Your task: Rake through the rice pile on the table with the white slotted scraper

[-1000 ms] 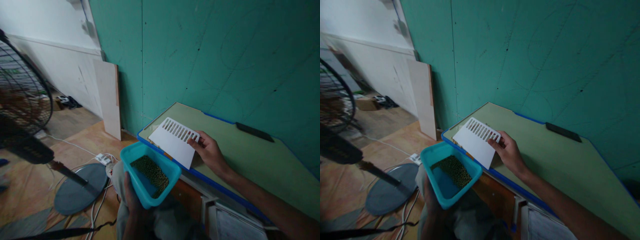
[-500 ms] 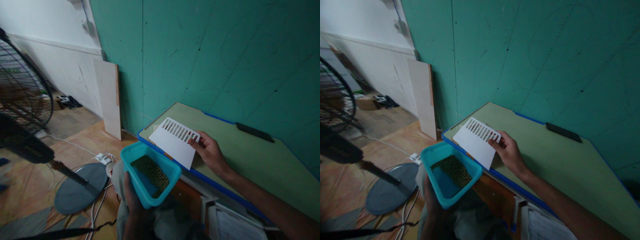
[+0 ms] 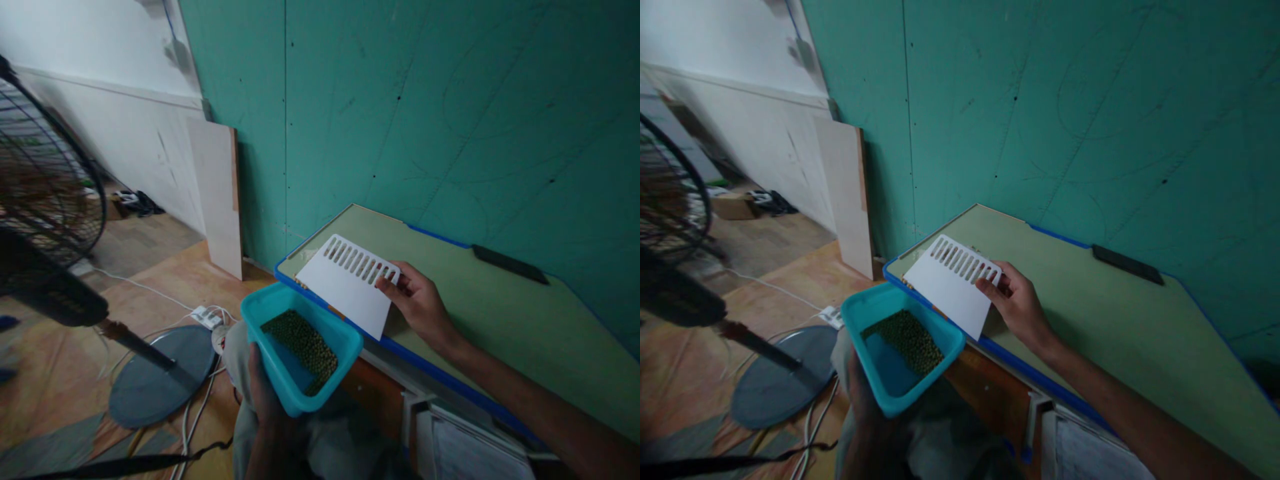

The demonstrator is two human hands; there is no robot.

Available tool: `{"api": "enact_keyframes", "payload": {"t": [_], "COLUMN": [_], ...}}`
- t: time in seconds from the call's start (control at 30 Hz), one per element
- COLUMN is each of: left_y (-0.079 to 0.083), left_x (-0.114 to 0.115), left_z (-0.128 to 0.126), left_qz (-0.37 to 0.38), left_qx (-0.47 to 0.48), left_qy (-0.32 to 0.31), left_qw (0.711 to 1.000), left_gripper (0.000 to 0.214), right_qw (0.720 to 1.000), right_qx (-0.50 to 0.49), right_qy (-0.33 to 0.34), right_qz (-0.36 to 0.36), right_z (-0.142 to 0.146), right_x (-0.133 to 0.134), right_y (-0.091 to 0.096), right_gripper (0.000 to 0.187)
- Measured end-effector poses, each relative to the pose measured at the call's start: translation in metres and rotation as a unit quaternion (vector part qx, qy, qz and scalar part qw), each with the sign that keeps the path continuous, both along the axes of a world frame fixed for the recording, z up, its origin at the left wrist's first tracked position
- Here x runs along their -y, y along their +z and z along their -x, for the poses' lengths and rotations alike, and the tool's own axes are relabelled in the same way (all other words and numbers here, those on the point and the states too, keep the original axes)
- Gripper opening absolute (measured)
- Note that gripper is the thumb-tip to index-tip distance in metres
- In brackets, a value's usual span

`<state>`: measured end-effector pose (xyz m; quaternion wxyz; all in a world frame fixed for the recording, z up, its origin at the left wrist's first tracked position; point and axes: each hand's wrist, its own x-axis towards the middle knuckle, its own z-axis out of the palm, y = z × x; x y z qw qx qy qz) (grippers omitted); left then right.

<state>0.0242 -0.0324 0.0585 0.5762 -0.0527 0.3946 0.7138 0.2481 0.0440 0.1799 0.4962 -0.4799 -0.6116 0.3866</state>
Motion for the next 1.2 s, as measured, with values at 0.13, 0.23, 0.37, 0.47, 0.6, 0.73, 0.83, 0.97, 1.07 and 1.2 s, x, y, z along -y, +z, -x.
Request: {"api": "enact_keyframes", "payload": {"t": [0.13,0.23,0.37,0.47,0.6,0.73,0.83,0.97,1.07,1.2], "left_y": [0.0,0.002,0.004,0.001,-0.003,-0.001,-0.002,-0.007,-0.007,-0.001], "left_x": [-0.001,-0.001,0.0,0.0,-0.001,0.0,-0.001,-0.004,-0.005,-0.003], "left_z": [0.0,-0.001,-0.001,-0.001,0.0,-0.001,-0.001,0.002,0.001,-0.004], "left_qz": [-0.004,0.004,0.007,0.008,0.012,0.003,0.002,0.008,0.0,-0.046], "left_qx": [0.02,0.027,0.014,-0.005,-0.013,-0.016,-0.008,0.013,0.014,-0.003], "left_qy": [-0.004,-0.004,-0.007,0.0,0.009,0.019,0.021,0.021,0.031,0.027], "left_qw": [1.0,1.0,1.0,1.0,1.0,1.0,1.0,1.0,0.999,0.999], "left_gripper": [0.053,0.057,0.061,0.059,0.051,0.055,0.058,0.046,0.045,0.051], "right_qw": [1.0,1.0,1.0,1.0,1.0,1.0,1.0,1.0,1.0,1.0], "right_qx": [0.002,0.003,0.0,-0.007,-0.005,0.0,0.008,0.006,0.0,-0.007], "right_qy": [0.005,0.007,0.009,0.012,0.011,-0.001,-0.011,-0.003,0.013,0.016], "right_qz": [-0.002,-0.002,-0.002,-0.002,-0.001,-0.009,-0.019,-0.018,-0.016,-0.012], "right_z": [0.0,-0.001,-0.001,0.0,0.0,-0.001,-0.002,-0.003,-0.003,-0.003], "right_x": [0.0,0.0,0.0,0.001,0.001,-0.001,-0.002,-0.002,-0.002,-0.002], "right_y": [-0.001,0.0,0.0,0.001,0.001,-0.001,-0.002,-0.002,-0.003,-0.004], "right_gripper": [0.047,0.045,0.044,0.043,0.042,0.043,0.044,0.045,0.044,0.042]}}
